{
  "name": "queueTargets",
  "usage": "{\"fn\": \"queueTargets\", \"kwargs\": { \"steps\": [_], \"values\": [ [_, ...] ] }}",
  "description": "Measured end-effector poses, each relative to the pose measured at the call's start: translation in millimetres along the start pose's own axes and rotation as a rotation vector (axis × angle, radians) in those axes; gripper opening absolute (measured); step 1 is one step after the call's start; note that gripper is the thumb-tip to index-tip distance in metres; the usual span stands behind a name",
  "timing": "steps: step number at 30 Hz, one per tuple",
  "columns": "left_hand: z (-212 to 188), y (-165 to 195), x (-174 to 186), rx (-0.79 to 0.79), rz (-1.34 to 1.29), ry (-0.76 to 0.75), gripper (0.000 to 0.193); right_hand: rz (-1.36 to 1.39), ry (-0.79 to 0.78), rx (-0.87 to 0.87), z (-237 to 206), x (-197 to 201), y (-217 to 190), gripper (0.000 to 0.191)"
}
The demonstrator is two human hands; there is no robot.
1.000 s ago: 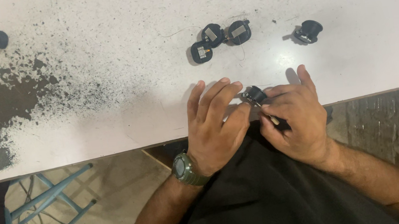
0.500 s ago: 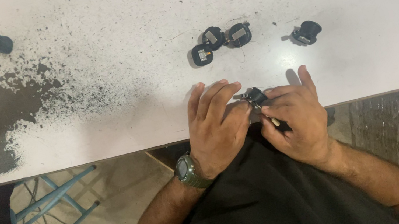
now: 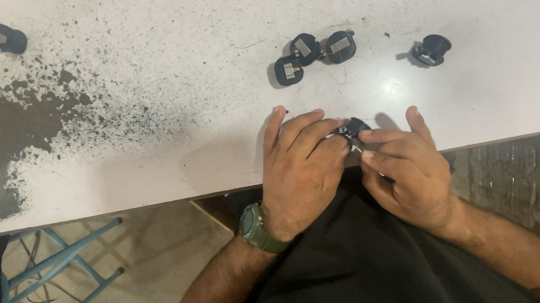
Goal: The person sits at a white work table covered in black dust and small black plastic components. They pick up one component at a time, use a small hand tool to pry or press parts of it, set the finished piece aside, and occasionally gather completed pieces into a pile on the table.
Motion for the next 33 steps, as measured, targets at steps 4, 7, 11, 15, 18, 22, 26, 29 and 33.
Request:
{"fn": "queueTargets", "kwargs": {
  "steps": [4, 7, 11, 15, 18, 22, 26, 29, 33],
  "values": [
    [-1, -1, 1, 0.006, -0.027, -0.034, 0.009, -0.036, -0.006, -0.046, 3, -1, -3, 0.028],
    [-1, -1, 5, 0.019, -0.069, 0.001, 0.008, -0.016, -0.013, -0.061, 6, 2, -4, 0.027],
    [-2, -3, 7, 0.073, -0.089, 0.054, 0.009, -0.005, -0.010, -0.013, 10, 18, -6, 0.030],
    [-3, -3, 7, 0.057, -0.112, 0.099, 0.015, -0.162, 0.007, -0.113, 18, 24, 6, 0.033],
    [-3, -4, 4, 0.063, -0.126, 0.087, 0.025, -0.217, -0.078, -0.187, 23, 12, 13, 0.049],
    [0, -1, 3, 0.047, -0.033, 0.093, 0.035, -0.222, -0.077, -0.175, 25, 7, 13, 0.043],
    [1, 2, 8, 0.024, 0.074, 0.112, 0.023, -0.198, -0.040, -0.178, 23, 9, 14, 0.039],
    [3, 3, 11, 0.011, 0.085, 0.114, 0.018, -0.206, -0.061, -0.172, 21, 8, 16, 0.038],
    [7, 9, 15, -0.058, 0.030, 0.114, 0.018, -0.184, -0.042, -0.175, 20, 9, 18, 0.036]
  ]
}}
Point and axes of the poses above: each hand's wrist, its own z-axis towards the middle knuckle, its own x-axis out of the back of the hand, y = z × x, the point moved 7 cm from there along z, towards the middle knuckle, and after that the axes turned 12 degrees about -x, right-handed, at the moved point
